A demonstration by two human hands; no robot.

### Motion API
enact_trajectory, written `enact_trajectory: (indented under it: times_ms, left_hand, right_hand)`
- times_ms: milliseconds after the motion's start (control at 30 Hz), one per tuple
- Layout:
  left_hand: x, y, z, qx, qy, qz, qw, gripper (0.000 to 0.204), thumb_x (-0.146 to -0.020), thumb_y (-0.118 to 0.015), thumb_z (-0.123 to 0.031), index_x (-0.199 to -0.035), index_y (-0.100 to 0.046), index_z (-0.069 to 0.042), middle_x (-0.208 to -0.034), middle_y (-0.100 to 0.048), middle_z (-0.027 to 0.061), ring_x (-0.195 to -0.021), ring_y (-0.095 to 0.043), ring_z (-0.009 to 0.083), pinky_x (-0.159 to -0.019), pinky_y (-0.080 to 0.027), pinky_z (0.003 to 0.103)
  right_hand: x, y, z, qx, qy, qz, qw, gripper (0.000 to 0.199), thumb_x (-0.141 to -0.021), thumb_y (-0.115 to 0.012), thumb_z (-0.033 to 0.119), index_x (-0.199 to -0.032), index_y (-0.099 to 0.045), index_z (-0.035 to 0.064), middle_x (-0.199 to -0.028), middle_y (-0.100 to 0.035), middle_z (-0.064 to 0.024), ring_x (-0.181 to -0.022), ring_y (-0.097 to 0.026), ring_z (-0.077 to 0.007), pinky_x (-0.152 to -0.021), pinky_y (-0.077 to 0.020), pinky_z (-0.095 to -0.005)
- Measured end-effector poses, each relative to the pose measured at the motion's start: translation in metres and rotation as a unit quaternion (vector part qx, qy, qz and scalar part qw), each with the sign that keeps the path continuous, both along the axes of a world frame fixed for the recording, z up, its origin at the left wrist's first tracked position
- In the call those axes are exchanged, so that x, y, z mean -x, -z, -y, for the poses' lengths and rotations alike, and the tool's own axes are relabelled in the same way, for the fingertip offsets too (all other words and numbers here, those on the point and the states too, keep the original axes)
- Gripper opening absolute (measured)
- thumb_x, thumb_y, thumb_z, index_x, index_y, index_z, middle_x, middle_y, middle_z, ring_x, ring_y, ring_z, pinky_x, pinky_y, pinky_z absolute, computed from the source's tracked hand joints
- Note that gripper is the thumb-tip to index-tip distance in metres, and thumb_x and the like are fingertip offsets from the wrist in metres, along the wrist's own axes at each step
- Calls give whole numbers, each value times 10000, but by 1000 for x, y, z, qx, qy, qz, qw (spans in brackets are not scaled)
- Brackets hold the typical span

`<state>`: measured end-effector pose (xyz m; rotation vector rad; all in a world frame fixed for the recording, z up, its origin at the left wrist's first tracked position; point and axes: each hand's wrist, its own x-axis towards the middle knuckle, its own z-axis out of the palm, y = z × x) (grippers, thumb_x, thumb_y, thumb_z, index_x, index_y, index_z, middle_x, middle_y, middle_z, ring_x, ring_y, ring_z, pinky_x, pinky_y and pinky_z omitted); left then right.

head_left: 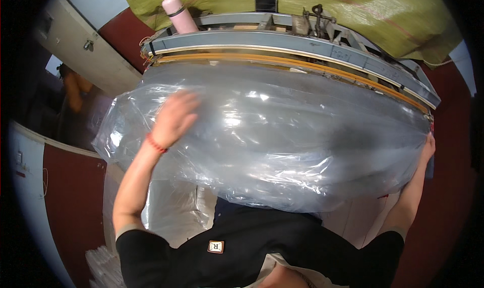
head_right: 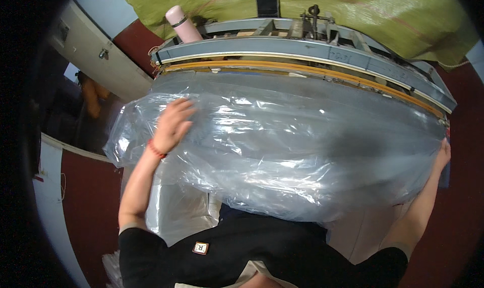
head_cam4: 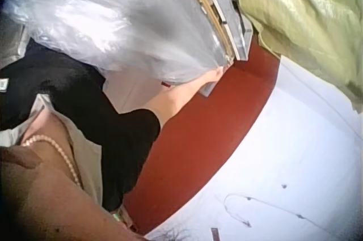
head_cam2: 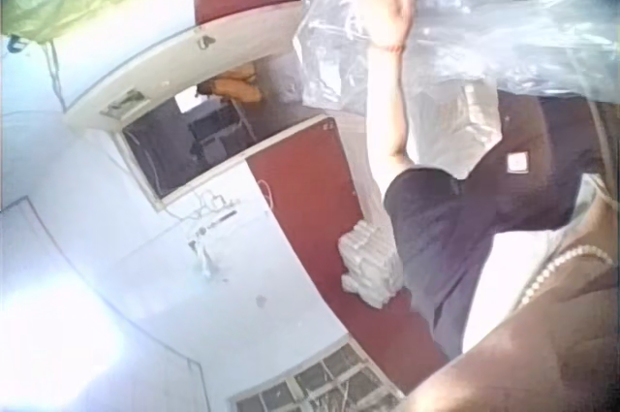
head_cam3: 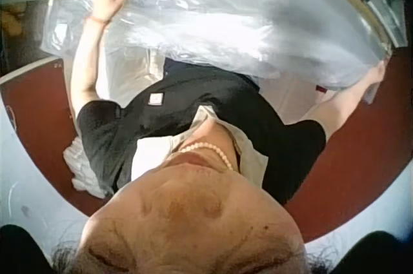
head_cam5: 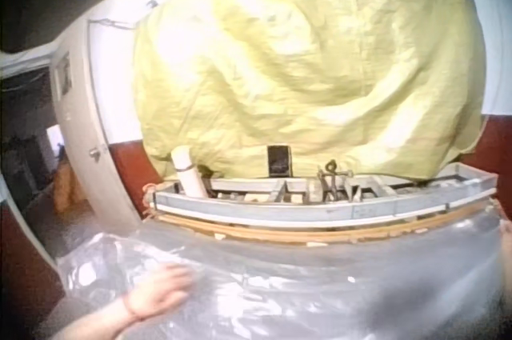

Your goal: The recorder is using a heat-sealing machine to seal edges of large plastic sheets, likely for product packaging.

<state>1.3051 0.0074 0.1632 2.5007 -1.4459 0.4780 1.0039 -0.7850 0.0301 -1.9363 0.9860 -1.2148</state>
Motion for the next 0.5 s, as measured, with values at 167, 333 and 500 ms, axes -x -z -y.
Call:
enact_trajectory:
  times_ms: [167,333,500]
  left_hand:
    - [-61,65,5,-39,-146,-41,988,549,-734,-569,-169,-1208,-355,6,-1315,-273,156,-1242,-191,322,-983,-225,426]
    - [-103,83,7,27,-206,30,978,672,-743,-589,-290,-1268,-271,-16,-1332,-249,144,-1251,-173,315,-983,-209,406]
    - [-123,89,20,92,-213,38,972,644,-678,-657,-275,-1196,-372,-20,-1248,-360,154,-1202,-259,324,-963,-243,401]
  right_hand:
    - [5,2,14,-87,-2,10,996,377,-818,-531,334,-924,-569,-26,-844,-559,-40,-784,-482,-125,-723,-377,-245]
    - [15,11,29,-53,8,1,999,413,-815,-527,367,-945,-566,-23,-875,-562,-36,-802,-485,-123,-742,-373,-233]
    - [14,5,15,-103,-8,33,994,411,-814,-531,365,-967,-558,-16,-904,-559,-36,-822,-489,-127,-753,-375,-238]
